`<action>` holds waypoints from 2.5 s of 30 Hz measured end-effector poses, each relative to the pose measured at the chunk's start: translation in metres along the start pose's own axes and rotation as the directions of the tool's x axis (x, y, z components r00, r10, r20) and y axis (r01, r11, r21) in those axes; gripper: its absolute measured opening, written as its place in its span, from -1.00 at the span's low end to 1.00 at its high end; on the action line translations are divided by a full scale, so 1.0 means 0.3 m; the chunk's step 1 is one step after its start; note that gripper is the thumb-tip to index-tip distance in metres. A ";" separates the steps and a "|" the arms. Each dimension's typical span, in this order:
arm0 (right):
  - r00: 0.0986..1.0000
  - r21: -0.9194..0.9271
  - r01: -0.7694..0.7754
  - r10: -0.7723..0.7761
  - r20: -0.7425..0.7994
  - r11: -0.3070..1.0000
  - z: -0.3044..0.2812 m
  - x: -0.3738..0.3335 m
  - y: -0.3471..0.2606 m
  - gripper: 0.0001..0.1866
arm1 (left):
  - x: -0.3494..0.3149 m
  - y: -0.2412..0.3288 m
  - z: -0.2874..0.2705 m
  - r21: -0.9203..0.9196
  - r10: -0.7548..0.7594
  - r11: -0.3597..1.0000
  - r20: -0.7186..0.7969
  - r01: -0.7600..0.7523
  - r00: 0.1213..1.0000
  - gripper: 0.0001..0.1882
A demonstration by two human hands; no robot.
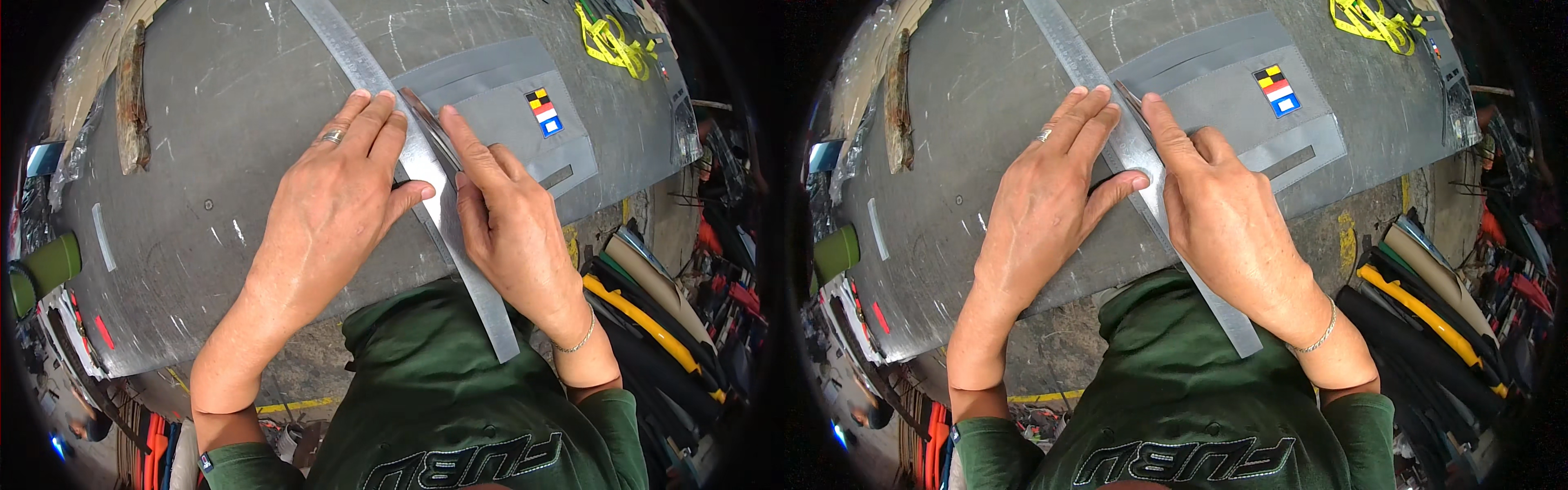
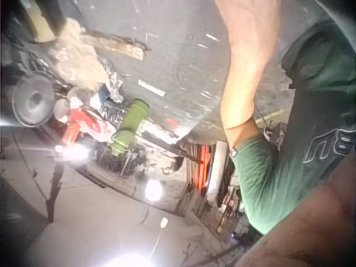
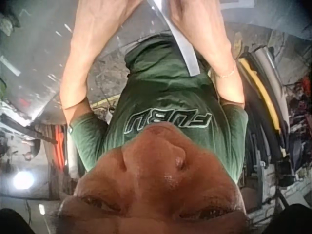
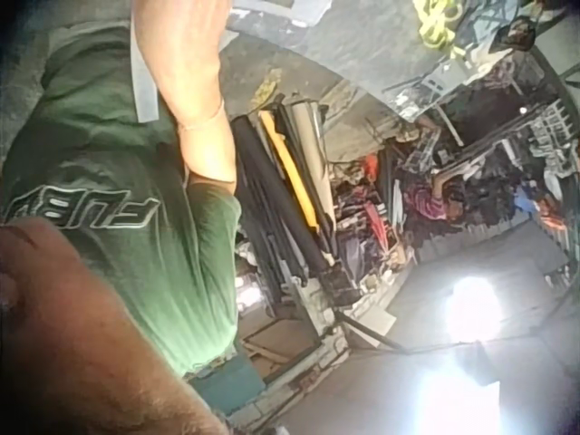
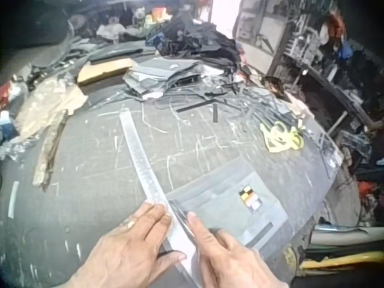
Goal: Cutting a piece of grey synthetic material along a ruler using a utility knife.
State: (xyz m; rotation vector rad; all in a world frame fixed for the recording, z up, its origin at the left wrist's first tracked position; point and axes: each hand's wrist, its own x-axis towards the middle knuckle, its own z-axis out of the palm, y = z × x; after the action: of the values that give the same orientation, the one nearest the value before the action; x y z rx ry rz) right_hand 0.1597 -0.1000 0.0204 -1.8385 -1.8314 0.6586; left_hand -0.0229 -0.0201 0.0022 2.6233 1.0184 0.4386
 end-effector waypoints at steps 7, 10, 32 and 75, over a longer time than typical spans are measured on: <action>0.999 0.002 -0.034 0.034 -0.019 0.999 -0.010 0.000 -0.012 -0.31 | -0.001 0.002 0.003 -0.019 0.001 1.000 0.006 -0.001 1.000 -0.35; 0.998 -0.037 -0.058 0.059 0.038 0.998 -0.040 0.020 -0.031 -0.32 | 0.000 0.002 0.000 -0.029 0.001 1.000 0.003 -0.001 1.000 -0.35; 0.994 -0.139 -0.047 0.060 0.089 0.989 -0.071 0.025 -0.052 -0.35 | 0.000 0.004 0.005 -0.023 -0.011 1.000 0.005 0.011 1.000 -0.37; 0.987 0.942 -0.020 -0.145 0.073 0.335 0.140 0.734 0.019 -0.42 | 0.028 0.052 -0.036 0.123 -0.017 0.992 0.049 0.010 0.999 -0.39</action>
State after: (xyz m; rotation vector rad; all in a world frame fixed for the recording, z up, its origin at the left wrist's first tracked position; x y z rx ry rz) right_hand 0.1377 0.1198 -0.0191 -0.8792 -1.0633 1.4709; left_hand -0.0116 -0.0236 0.0194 2.7186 1.0787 0.3155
